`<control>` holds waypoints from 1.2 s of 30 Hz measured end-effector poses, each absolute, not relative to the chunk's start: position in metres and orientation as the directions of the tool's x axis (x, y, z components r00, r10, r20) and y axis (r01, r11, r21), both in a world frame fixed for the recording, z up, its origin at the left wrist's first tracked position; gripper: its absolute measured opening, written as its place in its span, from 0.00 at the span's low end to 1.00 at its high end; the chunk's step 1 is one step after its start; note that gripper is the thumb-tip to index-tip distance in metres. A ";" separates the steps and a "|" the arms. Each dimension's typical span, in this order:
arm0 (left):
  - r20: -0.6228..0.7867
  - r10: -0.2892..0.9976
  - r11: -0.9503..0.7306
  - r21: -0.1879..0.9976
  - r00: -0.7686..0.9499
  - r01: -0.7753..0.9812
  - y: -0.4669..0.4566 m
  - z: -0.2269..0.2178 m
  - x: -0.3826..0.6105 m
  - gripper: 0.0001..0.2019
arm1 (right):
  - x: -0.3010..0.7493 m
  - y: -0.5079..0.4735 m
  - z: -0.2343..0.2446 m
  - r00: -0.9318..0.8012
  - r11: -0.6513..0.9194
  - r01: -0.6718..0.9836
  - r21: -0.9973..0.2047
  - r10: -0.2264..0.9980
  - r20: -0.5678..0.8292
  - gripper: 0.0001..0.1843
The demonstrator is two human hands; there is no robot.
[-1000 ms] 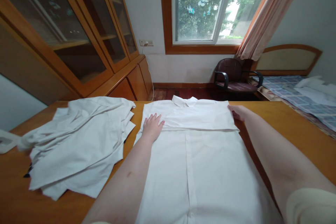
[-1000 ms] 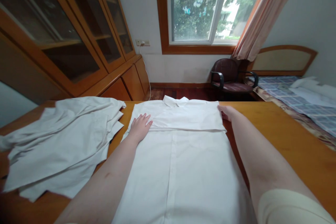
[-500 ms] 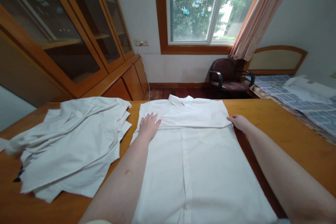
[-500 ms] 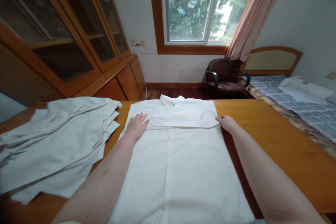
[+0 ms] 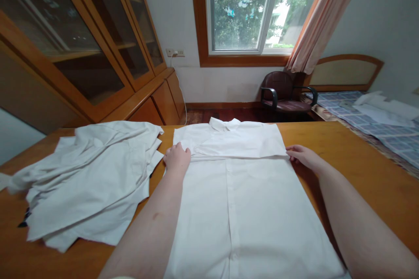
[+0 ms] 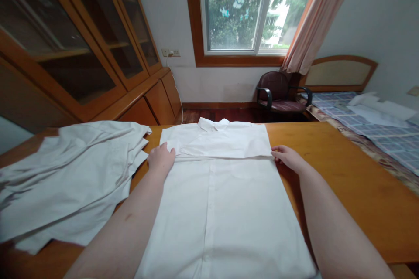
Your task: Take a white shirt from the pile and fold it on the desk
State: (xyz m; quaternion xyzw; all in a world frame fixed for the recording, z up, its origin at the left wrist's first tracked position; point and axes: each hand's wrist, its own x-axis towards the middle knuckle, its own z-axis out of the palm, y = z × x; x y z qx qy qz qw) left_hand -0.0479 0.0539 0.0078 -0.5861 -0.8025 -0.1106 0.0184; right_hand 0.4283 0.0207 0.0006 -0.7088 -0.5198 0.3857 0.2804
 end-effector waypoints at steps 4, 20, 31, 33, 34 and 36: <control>0.164 0.930 0.305 0.149 -0.328 0.941 0.055 0.008 -0.049 0.21 | 0.419 0.019 0.004 0.045 -0.162 0.691 -0.705 0.982 -0.182 0.25; 0.194 0.931 0.175 0.508 -0.310 0.843 0.067 -0.003 -0.072 0.15 | 0.415 0.017 0.012 -0.011 -0.005 0.940 -0.340 0.999 -0.044 0.04; 0.164 0.932 0.211 0.476 -0.322 0.854 0.068 -0.004 -0.070 0.15 | 0.415 0.018 0.017 0.253 -0.274 0.900 -0.339 0.962 -0.106 0.21; 0.170 0.933 0.208 0.471 -0.319 0.857 0.068 -0.004 -0.070 0.15 | 0.413 0.021 0.011 0.283 -0.296 0.868 -0.398 0.955 -0.093 0.20; 0.171 0.933 0.206 0.469 -0.318 0.859 0.068 -0.005 -0.070 0.15 | 0.412 0.022 0.008 0.279 -0.293 0.862 -0.413 0.956 -0.096 0.20; 0.177 0.932 0.205 0.467 -0.318 0.860 0.068 -0.005 -0.071 0.15 | 0.412 0.024 0.003 0.263 -0.279 0.869 -0.408 0.960 -0.097 0.18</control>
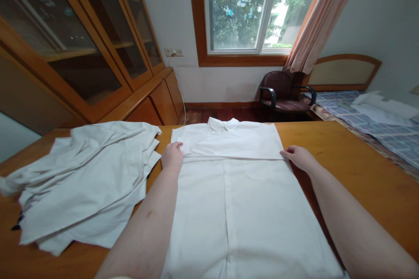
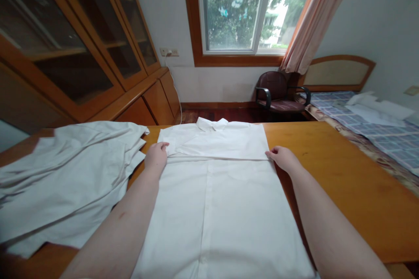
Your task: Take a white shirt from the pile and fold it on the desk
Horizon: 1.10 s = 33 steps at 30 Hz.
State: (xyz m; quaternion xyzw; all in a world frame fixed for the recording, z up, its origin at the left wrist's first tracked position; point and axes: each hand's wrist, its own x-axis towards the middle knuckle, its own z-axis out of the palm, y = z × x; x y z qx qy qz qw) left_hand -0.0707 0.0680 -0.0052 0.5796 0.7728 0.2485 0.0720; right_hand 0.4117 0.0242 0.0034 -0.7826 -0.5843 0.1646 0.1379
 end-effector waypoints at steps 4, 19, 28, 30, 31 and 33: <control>0.180 0.932 0.202 0.465 -0.315 0.862 0.068 -0.005 -0.071 0.16 | 0.414 0.026 0.004 0.258 -0.279 0.896 -0.344 0.960 -0.108 0.18; 0.168 0.932 0.213 0.465 -0.321 0.860 0.068 -0.003 -0.070 0.16 | 0.431 0.021 0.003 0.121 -0.210 0.810 -0.548 0.973 -0.194 0.09; 0.161 0.930 0.220 0.471 -0.329 0.854 0.068 -0.001 -0.067 0.17 | 0.425 0.016 0.008 0.038 -0.168 0.812 -0.559 0.971 -0.237 0.18; 0.156 0.931 0.224 0.471 -0.331 0.853 0.067 -0.001 -0.067 0.17 | 0.419 0.016 0.010 0.084 -0.181 0.845 -0.503 0.974 -0.208 0.23; 0.155 0.931 0.226 0.470 -0.332 0.853 0.066 0.000 -0.067 0.17 | 0.416 0.016 0.011 0.115 -0.197 0.854 -0.481 0.974 -0.195 0.24; 0.155 0.930 0.229 0.469 -0.334 0.853 0.065 0.001 -0.067 0.17 | 0.410 0.017 0.011 0.190 -0.246 0.859 -0.449 0.967 -0.168 0.26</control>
